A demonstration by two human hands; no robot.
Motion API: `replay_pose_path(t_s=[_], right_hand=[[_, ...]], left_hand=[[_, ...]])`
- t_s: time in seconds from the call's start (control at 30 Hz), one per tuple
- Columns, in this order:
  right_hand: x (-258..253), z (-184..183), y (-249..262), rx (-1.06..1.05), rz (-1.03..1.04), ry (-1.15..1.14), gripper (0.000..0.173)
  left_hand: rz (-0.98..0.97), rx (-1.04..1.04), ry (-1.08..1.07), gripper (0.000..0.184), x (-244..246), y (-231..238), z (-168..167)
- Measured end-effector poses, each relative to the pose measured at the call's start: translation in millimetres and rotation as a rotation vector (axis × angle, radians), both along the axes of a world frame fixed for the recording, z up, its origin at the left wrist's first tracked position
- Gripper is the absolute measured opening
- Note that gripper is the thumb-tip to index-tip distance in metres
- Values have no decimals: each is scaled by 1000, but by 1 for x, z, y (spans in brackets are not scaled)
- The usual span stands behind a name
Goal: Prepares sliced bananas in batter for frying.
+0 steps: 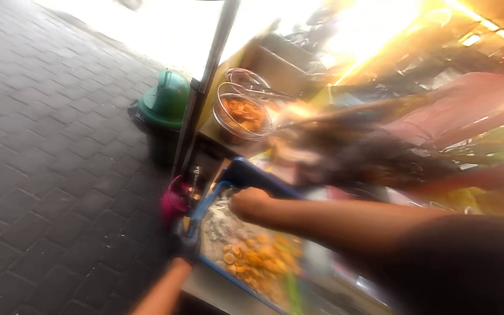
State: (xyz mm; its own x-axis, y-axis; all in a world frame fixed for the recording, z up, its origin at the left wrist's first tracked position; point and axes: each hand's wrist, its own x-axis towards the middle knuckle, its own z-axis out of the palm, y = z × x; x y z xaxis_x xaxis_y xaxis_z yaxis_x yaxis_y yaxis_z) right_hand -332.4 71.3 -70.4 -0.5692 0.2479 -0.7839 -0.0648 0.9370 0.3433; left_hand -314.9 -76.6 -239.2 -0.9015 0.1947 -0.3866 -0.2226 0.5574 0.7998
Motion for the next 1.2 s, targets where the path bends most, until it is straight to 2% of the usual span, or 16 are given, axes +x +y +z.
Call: replay_pose_path(t_s=[0.3,0.4,0.47,0.57,0.6,0.67,0.7,0.77,0.8,0.87,0.93,1.0,1.07,1.1,1.13,1.2], right_hand=[[64,100,-7,70,29,100,12],[85,113,-9,123,-37,71,14],[92,106,-7,123,-49,71,14],[92,78,-7,53,-76,74,15],[91,66,-8,22,-78,80,14],[88,42,-13,-38,-80,100,13],[85,32,-16,-53,-83,91,13],[81,16,-22,-73,-84,61,15],[80,7,-23,-88,-84,52,16],[76,-15,-22,-126,-62,54,17],[71,-35,-21,-148,-44,45,17],[65,-48,-18,-156,-30,51,16],[62,-54,-10,-158,-12,72,15],[62,-51,-8,-155,2,74,15],[59,-42,-9,-139,9,60,16],[55,-17,-15,-98,16,23,15]], left_hand=[[-14,86,90,53,4,-4,-13],[7,130,122,53,5,-4,-21],[16,125,114,57,5,-5,-22],[9,142,76,51,9,-6,3],[5,125,43,50,9,-6,13],[-61,65,-215,47,4,-9,61],[-68,46,-241,44,3,-8,68],[79,122,136,36,17,-1,23],[64,146,161,36,17,-2,21],[-6,107,-49,37,13,-3,68],[-3,57,-150,38,12,0,87],[-52,38,-16,40,8,-2,51],[108,23,413,36,13,7,-20],[-24,-29,193,39,11,-2,5],[-152,-96,-34,42,7,-8,45],[-144,-147,-146,42,13,-5,93]])
